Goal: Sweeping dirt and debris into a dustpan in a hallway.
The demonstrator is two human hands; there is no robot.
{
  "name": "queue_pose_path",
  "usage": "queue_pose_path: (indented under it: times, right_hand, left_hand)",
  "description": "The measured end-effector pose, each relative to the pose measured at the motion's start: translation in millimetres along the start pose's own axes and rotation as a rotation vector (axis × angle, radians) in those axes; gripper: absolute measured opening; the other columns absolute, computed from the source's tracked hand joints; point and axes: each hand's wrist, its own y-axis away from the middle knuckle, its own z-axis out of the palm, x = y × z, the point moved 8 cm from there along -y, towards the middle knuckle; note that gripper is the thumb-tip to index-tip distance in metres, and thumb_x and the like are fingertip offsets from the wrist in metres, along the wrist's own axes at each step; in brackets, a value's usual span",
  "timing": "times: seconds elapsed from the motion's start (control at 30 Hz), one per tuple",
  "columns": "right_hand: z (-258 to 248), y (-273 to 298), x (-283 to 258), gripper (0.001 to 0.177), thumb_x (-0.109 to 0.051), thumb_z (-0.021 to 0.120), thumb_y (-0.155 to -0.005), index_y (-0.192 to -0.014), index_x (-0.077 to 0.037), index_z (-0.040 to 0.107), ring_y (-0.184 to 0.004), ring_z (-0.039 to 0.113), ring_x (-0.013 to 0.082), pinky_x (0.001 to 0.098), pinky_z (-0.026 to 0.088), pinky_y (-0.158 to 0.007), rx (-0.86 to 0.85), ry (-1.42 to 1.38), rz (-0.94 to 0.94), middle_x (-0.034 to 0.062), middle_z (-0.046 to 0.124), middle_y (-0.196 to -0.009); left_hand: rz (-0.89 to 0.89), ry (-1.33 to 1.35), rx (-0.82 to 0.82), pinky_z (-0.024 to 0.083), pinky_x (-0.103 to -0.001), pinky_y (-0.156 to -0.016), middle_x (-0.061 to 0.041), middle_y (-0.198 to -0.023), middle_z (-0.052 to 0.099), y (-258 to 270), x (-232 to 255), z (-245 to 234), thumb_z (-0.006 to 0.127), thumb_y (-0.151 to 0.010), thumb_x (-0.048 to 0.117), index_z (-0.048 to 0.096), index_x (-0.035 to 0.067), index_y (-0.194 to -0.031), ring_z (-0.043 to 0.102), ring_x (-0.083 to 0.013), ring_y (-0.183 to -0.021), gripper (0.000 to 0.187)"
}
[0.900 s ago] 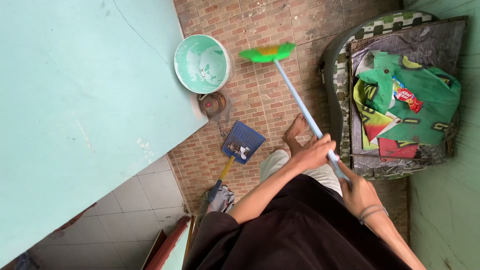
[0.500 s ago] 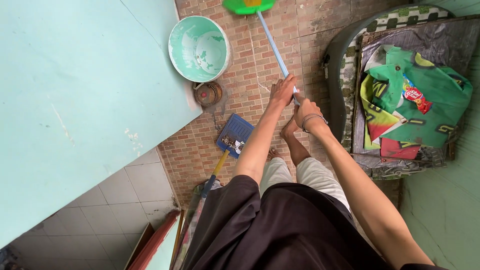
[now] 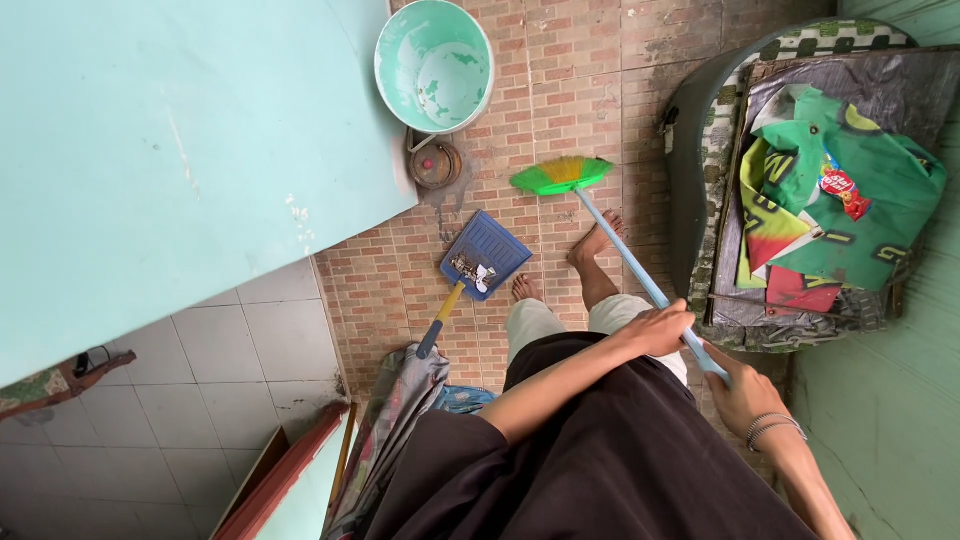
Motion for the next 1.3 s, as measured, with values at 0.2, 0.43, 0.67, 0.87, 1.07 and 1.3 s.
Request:
queue_pose_path:
  times: [0.2, 0.43, 0.67, 0.87, 1.07, 1.3]
  right_hand:
    - [16.5, 23.4, -44.7, 0.055, -0.021, 0.061, -0.089, -0.144, -0.024, 0.059, -0.087, 0.067, 0.0493, 0.0533, 0.055, -0.077, 0.188, -0.112, -0.305, 0.0311, 0.068, -0.098]
    - [108.9, -41.6, -133.1, 0.052, -0.03, 0.055, -0.101, -0.151, -0.041, 0.05, -0.1, 0.07, 0.0429, 0.0534, 0.054, -0.089, 0.101, 0.139, -0.096, 0.0243, 0.073, -0.105]
    - [127.9, 7.5, -72.7, 0.055, -0.028, 0.052, -0.103, -0.155, -0.044, 0.044, -0.099, 0.073, 0.0394, 0.0516, 0.058, -0.085, 0.087, 0.268, 0.084, 0.0198, 0.075, -0.105]
    - [128.3, 88.4, 15.2, 0.052, -0.029, 0.057, -0.1, -0.15, -0.042, 0.052, -0.099, 0.071, 0.0411, 0.0502, 0.056, -0.087, 0.116, 0.057, 0.191, 0.0199, 0.075, -0.105]
    - [122.5, 104.6, 52.0, 0.053, -0.022, 0.06, -0.096, -0.148, -0.033, 0.057, -0.095, 0.07, 0.0429, 0.0505, 0.055, -0.084, 0.251, -0.26, 0.142, 0.0241, 0.073, -0.101]
    - [173.8, 4.0, 54.1, 0.045, -0.018, 0.055, -0.099, -0.143, -0.02, 0.062, -0.085, 0.067, 0.0498, 0.0543, 0.054, -0.078, 0.36, -0.475, 0.013, 0.0334, 0.067, -0.094]
  left_hand:
    - [-0.089, -0.045, 0.204, 0.056, -0.05, -0.064, -0.013, -0.103, 0.055, 55.8, 2.8, -54.8, 0.073, -0.092, 0.035, 0.058, 0.003, -0.089, 0.066, -0.0332, -0.075, 0.036]
    - [-0.249, -0.076, 0.436, 0.06, -0.042, -0.076, -0.01, -0.115, 0.059, 68.0, -152.1, -73.1, 0.075, -0.086, 0.007, 0.064, 0.009, -0.087, 0.071, -0.0302, -0.092, 0.012]
    - [-0.355, -0.129, 0.026, 0.056, -0.038, -0.076, -0.011, -0.132, 0.048, 68.3, -110.4, 7.9, 0.066, -0.087, -0.005, 0.059, 0.006, -0.109, 0.068, -0.028, -0.097, 0.026]
    - [-0.152, -0.224, -0.202, 0.057, -0.046, -0.082, -0.012, -0.123, 0.056, 57.7, -51.9, 125.0, 0.068, -0.082, 0.001, 0.069, 0.003, -0.095, 0.069, -0.032, -0.102, 0.012]
    - [-0.036, -0.379, -0.216, 0.051, -0.047, -0.093, -0.01, -0.116, 0.059, 63.9, 17.3, 100.1, 0.075, -0.079, 0.01, 0.073, 0.007, -0.092, 0.063, -0.0336, -0.109, 0.013]
    - [-0.136, -0.464, -0.175, 0.054, -0.038, -0.098, -0.004, -0.115, 0.062, 12.9, -62.3, 82.5, 0.068, -0.085, 0.003, 0.07, 0.011, -0.096, 0.062, -0.0271, -0.113, 0.014]
